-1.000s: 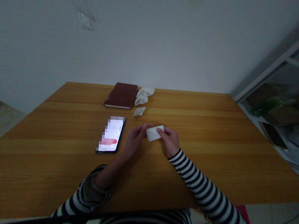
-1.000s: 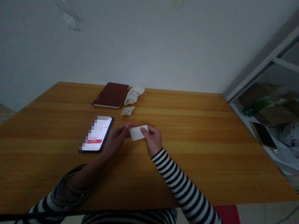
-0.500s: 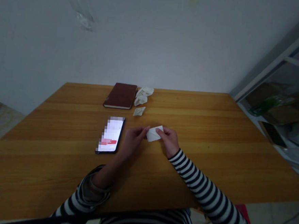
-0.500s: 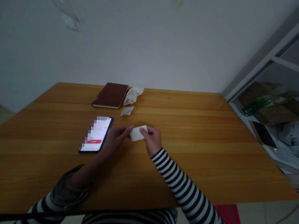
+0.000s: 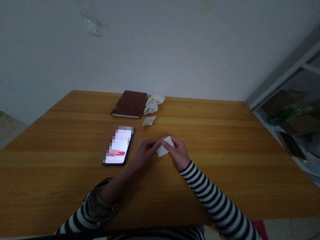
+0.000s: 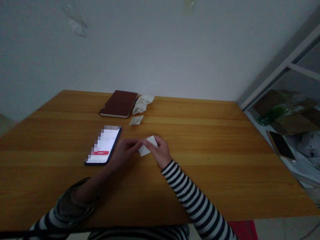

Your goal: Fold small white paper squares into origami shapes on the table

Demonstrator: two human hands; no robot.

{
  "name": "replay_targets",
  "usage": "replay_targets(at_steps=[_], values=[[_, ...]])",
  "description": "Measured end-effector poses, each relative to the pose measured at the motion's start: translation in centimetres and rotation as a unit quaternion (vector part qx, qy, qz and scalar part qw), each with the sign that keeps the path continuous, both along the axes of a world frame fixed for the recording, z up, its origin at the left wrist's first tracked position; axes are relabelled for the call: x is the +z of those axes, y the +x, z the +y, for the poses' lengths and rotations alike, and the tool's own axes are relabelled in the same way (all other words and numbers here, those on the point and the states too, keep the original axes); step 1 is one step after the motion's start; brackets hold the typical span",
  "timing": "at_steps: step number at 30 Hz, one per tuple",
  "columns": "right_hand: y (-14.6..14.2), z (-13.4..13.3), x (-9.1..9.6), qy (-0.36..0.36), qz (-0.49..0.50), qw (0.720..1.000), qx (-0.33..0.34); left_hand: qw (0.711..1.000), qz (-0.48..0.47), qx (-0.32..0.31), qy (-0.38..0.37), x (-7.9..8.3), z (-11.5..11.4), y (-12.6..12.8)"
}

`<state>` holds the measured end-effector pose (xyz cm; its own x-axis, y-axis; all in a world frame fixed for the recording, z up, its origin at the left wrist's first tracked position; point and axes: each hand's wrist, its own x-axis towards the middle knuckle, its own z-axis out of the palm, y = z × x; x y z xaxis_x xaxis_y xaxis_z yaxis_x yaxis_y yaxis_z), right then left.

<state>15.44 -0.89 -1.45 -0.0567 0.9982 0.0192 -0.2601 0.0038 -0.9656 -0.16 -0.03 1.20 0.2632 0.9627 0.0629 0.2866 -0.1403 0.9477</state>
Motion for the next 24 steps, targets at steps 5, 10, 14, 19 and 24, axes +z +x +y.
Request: replay_targets(at_steps=[5,10,14,19,24], values=[[0.2,0.1,-0.1,0.001,-0.020,0.999,0.026,1.000,-0.021,-0.018,-0.011,-0.3,0.1,-0.1],[0.8,0.3,-0.1,0.043,0.009,0.996,0.074,1.000,-0.029,-0.008,-0.007,0.0,0.5,-0.5],[1.5,0.7,0.1,0.038,0.048,0.988,0.142,1.000,-0.016,0.001,-0.001,0.3,0.7,-0.9],[1.6,0.5,0.6,0.005,0.009,0.992,0.124,1.000,0.008,-0.006,0.011,-0.4,0.7,-0.8],[1.0,0.2,0.6,-0.009,-0.006,0.997,0.082,0.999,0.029,-0.027,0.013,-0.8,0.9,-0.6]])
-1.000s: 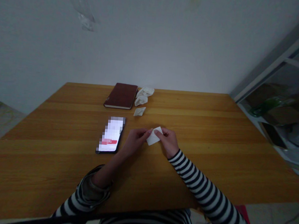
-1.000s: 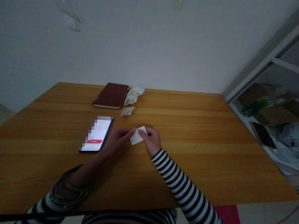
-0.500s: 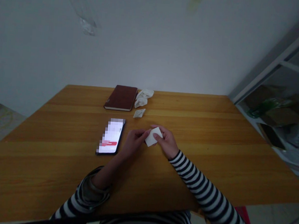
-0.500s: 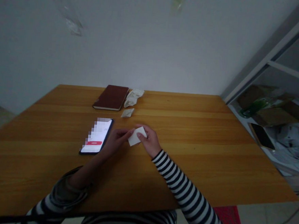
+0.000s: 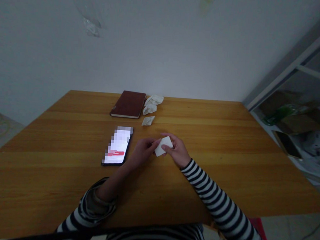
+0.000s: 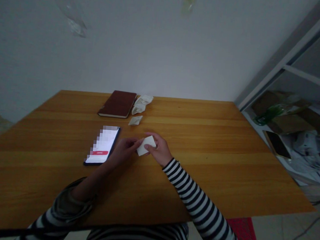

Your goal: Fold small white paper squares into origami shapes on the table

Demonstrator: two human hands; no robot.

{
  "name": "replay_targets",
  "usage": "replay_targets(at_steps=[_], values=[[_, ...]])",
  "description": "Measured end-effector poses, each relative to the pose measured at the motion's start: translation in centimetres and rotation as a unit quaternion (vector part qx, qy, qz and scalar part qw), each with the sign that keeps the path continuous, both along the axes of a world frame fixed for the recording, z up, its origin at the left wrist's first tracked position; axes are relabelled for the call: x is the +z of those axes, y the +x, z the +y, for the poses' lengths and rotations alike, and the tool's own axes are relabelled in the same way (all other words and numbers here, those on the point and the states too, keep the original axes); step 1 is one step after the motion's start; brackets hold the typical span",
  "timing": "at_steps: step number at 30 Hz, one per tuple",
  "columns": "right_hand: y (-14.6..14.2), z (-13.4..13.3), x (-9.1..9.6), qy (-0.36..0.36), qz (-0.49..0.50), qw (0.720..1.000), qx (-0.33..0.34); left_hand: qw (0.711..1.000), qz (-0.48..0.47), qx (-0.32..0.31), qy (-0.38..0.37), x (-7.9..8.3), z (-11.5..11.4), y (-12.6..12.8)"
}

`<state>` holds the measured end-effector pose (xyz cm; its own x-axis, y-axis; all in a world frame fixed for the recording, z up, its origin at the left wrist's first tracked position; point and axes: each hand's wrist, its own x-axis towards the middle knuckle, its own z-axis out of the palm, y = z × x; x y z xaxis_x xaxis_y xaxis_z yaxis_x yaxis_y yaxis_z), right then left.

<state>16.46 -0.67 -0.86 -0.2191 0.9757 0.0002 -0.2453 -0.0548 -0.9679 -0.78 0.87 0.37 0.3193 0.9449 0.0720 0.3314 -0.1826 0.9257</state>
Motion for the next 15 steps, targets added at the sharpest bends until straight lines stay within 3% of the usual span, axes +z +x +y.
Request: replay_targets(at_steps=[4,10,12,15], values=[[0.23,0.05,0.24,0.007,-0.010,1.000,0.002,0.999,-0.017,-0.024,-0.041,0.26,0.11,-0.15],[0.09,-0.11,0.80,0.010,0.011,0.998,-0.057,0.996,-0.067,0.002,-0.065,0.35,0.01,-0.10],[0.14,-0.10,0.76,-0.013,0.047,0.997,-0.066,0.994,-0.099,-0.009,-0.042,0.51,0.03,-0.16],[0.49,0.04,0.41,-0.092,0.124,0.987,-0.037,0.989,-0.115,-0.059,0.066,0.95,0.13,-0.49]])
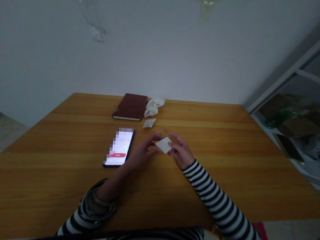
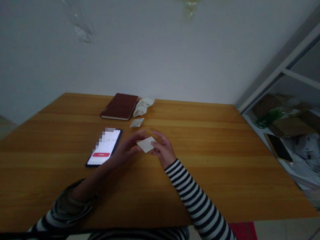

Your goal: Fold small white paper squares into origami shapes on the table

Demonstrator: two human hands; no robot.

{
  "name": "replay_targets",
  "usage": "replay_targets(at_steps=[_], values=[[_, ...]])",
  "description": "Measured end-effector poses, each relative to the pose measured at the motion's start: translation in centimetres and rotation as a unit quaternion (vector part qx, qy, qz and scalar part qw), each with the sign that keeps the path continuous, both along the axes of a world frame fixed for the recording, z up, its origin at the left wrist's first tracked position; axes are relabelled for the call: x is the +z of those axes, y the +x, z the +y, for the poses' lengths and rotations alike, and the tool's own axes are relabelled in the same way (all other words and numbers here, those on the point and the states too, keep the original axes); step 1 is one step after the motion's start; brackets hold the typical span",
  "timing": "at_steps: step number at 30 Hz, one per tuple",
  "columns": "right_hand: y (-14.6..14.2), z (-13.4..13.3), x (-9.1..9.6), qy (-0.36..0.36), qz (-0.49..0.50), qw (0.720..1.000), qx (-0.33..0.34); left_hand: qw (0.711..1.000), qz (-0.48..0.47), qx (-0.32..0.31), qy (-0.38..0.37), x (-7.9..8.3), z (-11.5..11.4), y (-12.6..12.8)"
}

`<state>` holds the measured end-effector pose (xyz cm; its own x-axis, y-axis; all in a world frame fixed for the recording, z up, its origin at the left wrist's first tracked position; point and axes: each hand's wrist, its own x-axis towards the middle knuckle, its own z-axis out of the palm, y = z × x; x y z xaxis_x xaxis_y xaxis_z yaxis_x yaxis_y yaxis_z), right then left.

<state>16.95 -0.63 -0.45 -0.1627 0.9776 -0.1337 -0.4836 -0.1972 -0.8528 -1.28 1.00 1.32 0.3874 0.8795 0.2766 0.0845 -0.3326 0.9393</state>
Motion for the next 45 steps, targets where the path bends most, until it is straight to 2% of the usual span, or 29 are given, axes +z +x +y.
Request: replay_targets(at_steps=[2,3,5,7,9,11,12,16,23,27,31,35,40,45], values=[[0.2,0.1,-0.3,-0.036,0.049,0.997,0.048,0.997,0.026,-0.022,0.062,0.3,0.0,-0.3],[0.2,0.1,-0.5,-0.047,0.060,0.994,0.075,0.997,0.042,-0.019,0.068,0.4,0.0,-0.3],[0.1,0.0,-0.6,-0.060,0.042,0.991,0.110,0.997,0.068,0.030,0.032,0.5,-0.1,-0.3],[-0.1,-0.1,-0.5,-0.044,-0.026,0.996,0.078,0.992,0.071,0.096,-0.028,0.5,-0.3,-0.2],[-0.4,-0.1,-0.2,0.019,-0.102,0.995,-0.011,0.988,0.042,0.118,-0.089,0.4,-0.4,0.1],[-0.5,-0.1,0.0,0.093,-0.147,0.981,-0.082,0.986,-0.003,0.081,-0.144,0.2,-0.4,0.4],[-0.5,-0.1,0.0,0.116,-0.157,0.977,-0.088,0.984,-0.024,0.059,-0.164,0.1,-0.4,0.6],[-0.9,-0.3,-0.6,0.126,-0.185,0.973,-0.061,0.977,-0.068,0.023,-0.200,0.1,-0.6,1.0],[-1.3,-0.7,-0.7,0.138,-0.182,0.970,-0.083,0.968,-0.070,-0.012,-0.242,0.6,-1.0,0.8],[-1.0,-1.2,-0.1,0.215,-0.248,0.941,-0.089,0.957,-0.104,-0.033,-0.268,0.1,-0.7,0.6],[-0.6,-1.4,0.3,0.306,-0.284,0.907,-0.064,0.934,-0.157,-0.041,-0.318,-0.2,-0.5,0.5],[-0.2,-1.4,0.4,0.336,-0.295,0.893,-0.050,0.919,-0.178,-0.034,-0.349,0.1,-0.6,0.4],[0.2,-1.3,0.6,0.370,-0.334,0.866,-0.023,0.915,-0.176,-0.027,-0.362,0.1,-0.5,0.1],[0.2,-1.2,0.4,0.396,-0.369,0.841,-0.025,0.912,-0.184,-0.022,-0.367,0.0,-0.3,-0.2]])
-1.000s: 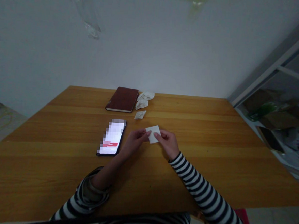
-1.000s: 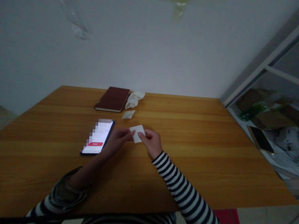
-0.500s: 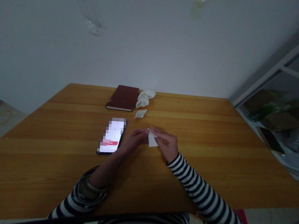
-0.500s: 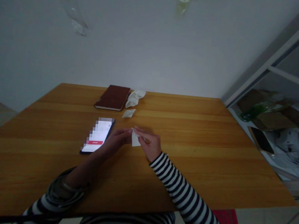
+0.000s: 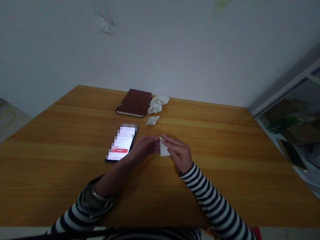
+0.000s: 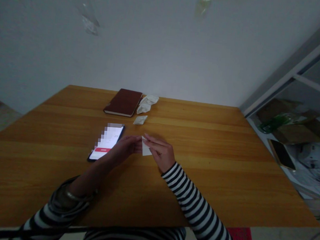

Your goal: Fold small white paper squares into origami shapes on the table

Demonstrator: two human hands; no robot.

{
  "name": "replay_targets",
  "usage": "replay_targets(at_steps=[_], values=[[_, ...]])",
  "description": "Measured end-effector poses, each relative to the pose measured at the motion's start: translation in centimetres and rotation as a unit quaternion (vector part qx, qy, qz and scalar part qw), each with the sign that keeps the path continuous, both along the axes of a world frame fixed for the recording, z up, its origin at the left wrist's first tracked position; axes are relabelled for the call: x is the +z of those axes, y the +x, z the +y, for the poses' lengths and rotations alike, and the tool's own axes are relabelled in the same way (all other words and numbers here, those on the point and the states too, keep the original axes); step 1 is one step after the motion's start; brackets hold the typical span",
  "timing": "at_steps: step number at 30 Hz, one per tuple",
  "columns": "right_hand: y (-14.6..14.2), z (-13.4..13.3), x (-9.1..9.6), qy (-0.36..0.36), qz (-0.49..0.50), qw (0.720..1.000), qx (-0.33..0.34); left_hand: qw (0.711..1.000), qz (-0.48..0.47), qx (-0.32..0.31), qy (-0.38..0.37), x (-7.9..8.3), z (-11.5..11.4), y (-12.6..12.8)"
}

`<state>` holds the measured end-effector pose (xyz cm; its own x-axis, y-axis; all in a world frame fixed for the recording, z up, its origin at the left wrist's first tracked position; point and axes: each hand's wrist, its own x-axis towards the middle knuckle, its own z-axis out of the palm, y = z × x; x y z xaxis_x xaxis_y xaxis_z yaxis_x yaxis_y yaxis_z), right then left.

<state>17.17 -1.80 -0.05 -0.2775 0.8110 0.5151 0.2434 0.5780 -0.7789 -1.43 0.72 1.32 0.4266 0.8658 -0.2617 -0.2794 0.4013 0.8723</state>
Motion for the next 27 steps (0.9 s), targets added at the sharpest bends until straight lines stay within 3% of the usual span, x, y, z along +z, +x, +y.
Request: replay_targets(at_steps=[8,11,14,17,22,27], values=[[-0.2,0.3,0.1,0.023,-0.034,0.999,0.036,0.998,0.035,0.021,0.053,-0.4,-0.1,0.2],[-0.3,0.2,0.8,-0.059,0.049,0.996,0.047,0.996,0.042,0.025,0.072,-0.2,0.0,0.0],[-0.1,0.5,0.9,-0.178,0.167,0.969,-0.039,0.991,0.073,0.037,0.106,0.2,0.0,-0.1],[0.2,1.0,0.4,-0.254,0.197,0.942,-0.095,0.977,0.120,0.067,0.160,0.5,-0.1,0.1],[0.1,1.3,-0.4,-0.321,0.174,0.931,-0.008,0.960,0.167,0.075,0.213,0.6,-0.2,0.5],[-0.4,1.0,-0.8,-0.344,0.176,0.922,-0.019,0.960,0.164,0.068,0.215,0.1,-0.1,0.6]])
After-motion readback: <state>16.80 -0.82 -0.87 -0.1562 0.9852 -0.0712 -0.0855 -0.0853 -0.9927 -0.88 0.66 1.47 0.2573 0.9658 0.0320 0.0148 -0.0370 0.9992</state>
